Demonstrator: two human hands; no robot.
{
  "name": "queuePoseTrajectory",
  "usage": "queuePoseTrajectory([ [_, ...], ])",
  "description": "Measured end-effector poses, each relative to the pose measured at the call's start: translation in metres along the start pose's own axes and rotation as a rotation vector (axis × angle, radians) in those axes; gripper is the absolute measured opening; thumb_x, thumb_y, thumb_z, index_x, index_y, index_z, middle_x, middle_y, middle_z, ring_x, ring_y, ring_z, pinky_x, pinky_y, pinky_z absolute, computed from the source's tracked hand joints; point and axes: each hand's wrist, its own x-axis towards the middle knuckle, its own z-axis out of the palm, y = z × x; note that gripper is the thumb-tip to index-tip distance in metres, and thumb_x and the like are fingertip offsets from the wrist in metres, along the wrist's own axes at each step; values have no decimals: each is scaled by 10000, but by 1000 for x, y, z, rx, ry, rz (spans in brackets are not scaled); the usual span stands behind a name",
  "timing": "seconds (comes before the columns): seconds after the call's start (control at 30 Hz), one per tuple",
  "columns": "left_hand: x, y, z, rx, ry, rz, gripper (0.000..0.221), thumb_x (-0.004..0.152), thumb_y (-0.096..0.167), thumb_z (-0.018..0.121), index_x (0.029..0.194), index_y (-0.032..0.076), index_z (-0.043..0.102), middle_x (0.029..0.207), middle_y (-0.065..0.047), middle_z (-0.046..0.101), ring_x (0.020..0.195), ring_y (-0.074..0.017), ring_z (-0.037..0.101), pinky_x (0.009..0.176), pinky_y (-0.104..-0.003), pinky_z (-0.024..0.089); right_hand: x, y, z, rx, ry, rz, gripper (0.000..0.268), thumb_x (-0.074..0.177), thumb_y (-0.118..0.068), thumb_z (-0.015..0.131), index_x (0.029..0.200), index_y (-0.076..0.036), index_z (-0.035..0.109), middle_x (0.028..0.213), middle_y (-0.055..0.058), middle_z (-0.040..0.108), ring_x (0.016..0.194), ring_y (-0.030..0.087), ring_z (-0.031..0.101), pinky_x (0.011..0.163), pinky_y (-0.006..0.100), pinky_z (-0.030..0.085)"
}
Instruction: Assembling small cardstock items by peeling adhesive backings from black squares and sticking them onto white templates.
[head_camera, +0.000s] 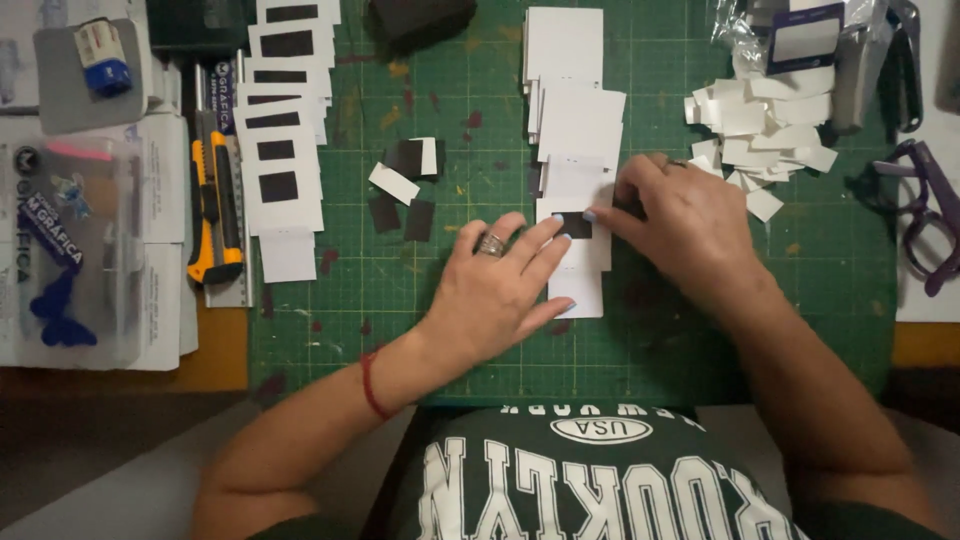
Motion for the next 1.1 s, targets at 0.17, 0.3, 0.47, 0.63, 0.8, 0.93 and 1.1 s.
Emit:
queuePoseTrajectory([
  [0.17, 2, -2, -1, 22, 1, 8, 658, 1001, 578, 693, 1425, 76, 661, 1444, -152, 659, 1292, -390, 591, 993, -523, 418, 8, 23, 18, 5, 70, -92, 265, 1047, -413, 718, 1207, -207, 671, 927, 72, 756, 855, 325, 770, 785, 473, 584],
  [0.3, 1, -2, 1, 35, 1, 18, 694, 970, 588, 705, 1422, 63, 666, 1474, -158, 647, 1308, -404, 583, 1005, -543, 419, 12, 34, 28, 64, 98, -195, 326, 1024, -416, 698, 1262, -217, 596, 910, 133, 767, 919, 427, 768, 830, 591, 577],
  [0.47, -1, -3, 5, 44, 2, 17, 708, 960, 590, 699, 1443, 75, 651, 1491, -141, 633, 1312, -396, 582, 1011, -555, 420, 9, 28, 21, 133, 87, -190, 259, 1021, -364, 711, 1220, -208, 655, 915, 86, 766, 894, 360, 777, 803, 493, 592],
  [0.63, 1, -3, 4, 24, -22, 19, 710, 975, 582, 683, 1477, 83, 625, 1528, -149, 604, 1348, -396, 569, 1045, -564, 403, 6, 35, 21, 249, 81, -200, 225, 995, -312, 750, 1162, -165, 717, 918, 87, 795, 886, 334, 790, 791, 450, 611],
  [0.8, 16, -5, -17, -209, 62, -160, 775, 1002, 504, 718, 1602, 75, 480, 1617, -189, 487, 1439, -375, 492, 1097, -480, 416, 14, 56, 37, 842, -6, -404, 261, 955, -337, 745, 1013, -83, 762, 813, 158, 787, 809, 342, 760, 725, 494, 620],
  [0.93, 11, -17, -2, -601, 145, -324, 574, 1011, 402, 766, 1480, 112, 607, 1383, -88, 668, 1231, -361, 665, 982, -449, 543, 9, 48, 36, 933, -7, -608, 254, 955, -310, 743, 987, -61, 782, 750, 124, 754, 701, 262, 704, 595, 423, 584],
  [1.1, 13, -13, -5, -886, 124, -532, 225, 938, 215, 865, 1142, 180, 778, 787, -28, 773, 731, -171, 734, 663, -290, 555, -1, 32, 27, 860, 74, -729, 219, 941, -274, 770, 968, -57, 779, 699, 100, 742, 615, 237, 673, 559, 363, 550],
])
